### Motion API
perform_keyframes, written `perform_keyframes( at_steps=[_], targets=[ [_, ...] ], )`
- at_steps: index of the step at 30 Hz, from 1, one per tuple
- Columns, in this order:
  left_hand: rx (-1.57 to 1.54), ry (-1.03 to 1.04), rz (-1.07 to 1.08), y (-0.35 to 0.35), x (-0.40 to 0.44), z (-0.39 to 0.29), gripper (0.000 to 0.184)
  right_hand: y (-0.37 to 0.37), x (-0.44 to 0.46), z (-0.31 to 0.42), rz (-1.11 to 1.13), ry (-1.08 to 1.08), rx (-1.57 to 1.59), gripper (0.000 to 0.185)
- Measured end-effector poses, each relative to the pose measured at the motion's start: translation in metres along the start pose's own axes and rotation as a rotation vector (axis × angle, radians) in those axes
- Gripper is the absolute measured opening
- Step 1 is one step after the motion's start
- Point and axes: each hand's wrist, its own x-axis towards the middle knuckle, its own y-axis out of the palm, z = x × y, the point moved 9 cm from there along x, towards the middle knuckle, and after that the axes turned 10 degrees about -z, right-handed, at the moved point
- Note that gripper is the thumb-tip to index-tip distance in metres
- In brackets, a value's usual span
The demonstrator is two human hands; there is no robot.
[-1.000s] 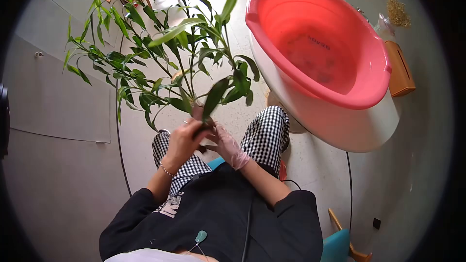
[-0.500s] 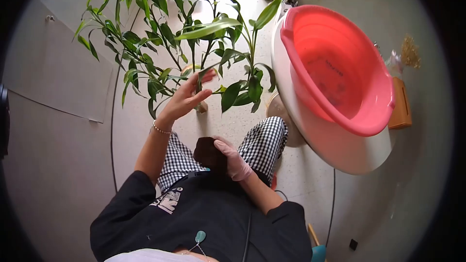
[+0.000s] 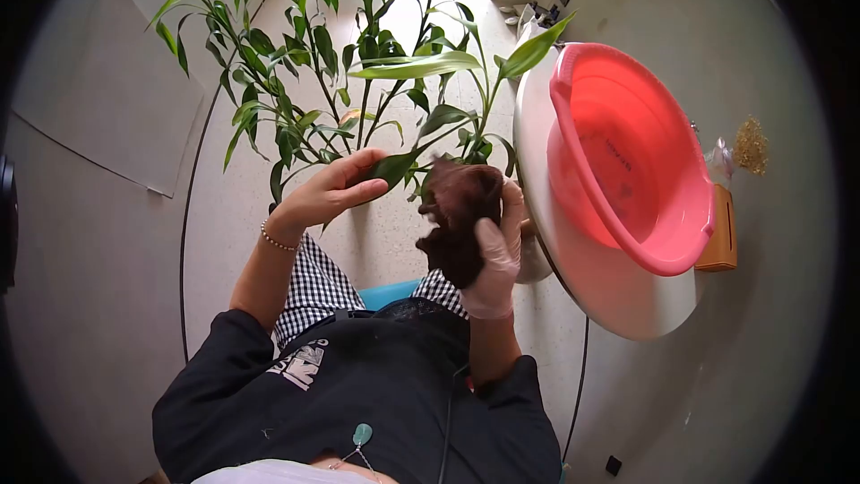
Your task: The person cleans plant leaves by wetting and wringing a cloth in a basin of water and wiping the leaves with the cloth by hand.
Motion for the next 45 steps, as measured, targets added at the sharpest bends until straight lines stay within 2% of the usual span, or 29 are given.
perform_keyframes(
  at_steps=[2, 3, 5, 9, 10, 11, 13, 15, 16, 17, 19, 20, 23, 27, 29, 31, 33, 35, 37, 38, 39, 40, 41, 43, 45],
  targets=[
    [-0.039, -0.009, -0.060, -0.003, -0.001, -0.004, 0.031, 0.003, -0.001, 0.017, -0.097, -0.355, -0.306, 0.043],
    [-0.075, -0.017, -0.115, -0.007, 0.000, -0.004, 0.030, 0.003, 0.000, 0.012, -0.098, -0.357, -0.310, 0.043],
    [-0.100, 0.008, -0.113, -0.005, -0.001, -0.007, 0.032, 0.021, -0.007, 0.019, -0.032, -0.619, -0.538, 0.043],
    [-0.167, 0.119, -0.115, 0.002, 0.000, -0.012, 0.035, 0.030, 0.001, 0.007, -0.075, -0.542, -0.379, 0.036],
    [-0.284, 0.111, -0.085, 0.008, -0.002, -0.013, 0.034, 0.031, 0.003, 0.004, -0.058, -0.546, -0.386, 0.034],
    [-0.399, 0.103, -0.052, 0.013, -0.003, -0.016, 0.033, 0.039, -0.001, 0.009, -0.010, -0.771, -0.648, 0.034],
    [-0.356, 0.148, -0.051, 0.014, -0.006, -0.022, 0.037, 0.040, 0.001, 0.000, 0.055, -0.794, -0.657, 0.033],
    [-0.731, 0.051, 0.068, 0.024, -0.012, -0.026, 0.050, 0.038, 0.005, -0.002, 0.022, -0.758, -0.655, 0.033],
    [-0.763, 0.088, 0.163, 0.026, -0.009, -0.022, 0.061, 0.036, 0.008, -0.003, -0.003, -0.722, -0.650, 0.032],
    [-0.761, 0.086, 0.162, 0.027, -0.010, -0.024, 0.061, 0.036, 0.009, -0.002, -0.004, -0.721, -0.648, 0.032],
    [-1.175, -0.015, 0.148, 0.030, -0.011, -0.028, 0.069, 0.030, 0.017, -0.006, -0.056, -0.619, -0.703, 0.034],
    [-1.262, -0.021, 0.113, 0.031, -0.010, -0.025, 0.070, 0.026, 0.021, -0.013, -0.059, -0.548, -0.692, 0.036],
    [-1.395, 0.000, 0.045, 0.030, -0.006, -0.021, 0.069, 0.029, 0.027, -0.020, -0.023, -0.522, -0.691, 0.040],
    [-1.451, 0.007, 0.065, 0.022, -0.009, -0.024, 0.072, 0.041, 0.025, -0.010, 0.005, -0.664, -0.882, 0.045],
    [-1.450, 0.006, 0.012, 0.021, -0.011, -0.028, 0.073, 0.030, 0.029, -0.014, -0.002, -0.626, -0.835, 0.046],
    [-1.401, 0.018, -0.039, 0.019, -0.014, -0.031, 0.073, 0.025, 0.031, -0.020, 0.026, -0.518, -0.652, 0.045],
    [-1.430, 0.016, 0.000, 0.019, -0.012, -0.030, 0.074, 0.042, 0.022, -0.024, 0.104, -0.376, -0.548, 0.039],
    [-1.458, 0.017, 0.040, 0.021, -0.011, -0.030, 0.075, 0.069, 0.002, -0.017, 0.314, -0.692, -0.846, 0.039],
    [-1.293, -0.018, 0.025, 0.026, -0.011, -0.024, 0.077, 0.076, -0.001, -0.020, 0.391, -0.769, -0.944, 0.036],
    [-1.390, -0.045, 0.109, 0.031, -0.014, -0.021, 0.077, 0.071, 0.009, -0.013, 0.334, -0.853, -1.004, 0.034],
    [-1.340, -0.093, 0.033, 0.034, -0.014, -0.015, 0.077, 0.069, 0.019, -0.005, 0.273, -0.936, -1.063, 0.031],
    [-1.331, -0.107, 0.010, 0.037, -0.016, -0.018, 0.077, 0.062, 0.030, 0.007, 0.136, -0.952, -1.112, 0.029],
    [-1.320, -0.120, -0.013, 0.039, -0.017, -0.021, 0.077, 0.052, 0.044, 0.014, 0.028, -0.870, -1.098, 0.029],
    [-1.372, -0.105, 0.012, 0.036, -0.015, -0.017, 0.078, 0.050, 0.042, 0.012, 0.022, -0.830, -0.964, 0.029],
    [-1.428, -0.092, 0.029, 0.031, -0.013, -0.020, 0.079, 0.072, 0.014, -0.009, 0.270, -0.843, -0.898, 0.031]
  ],
)
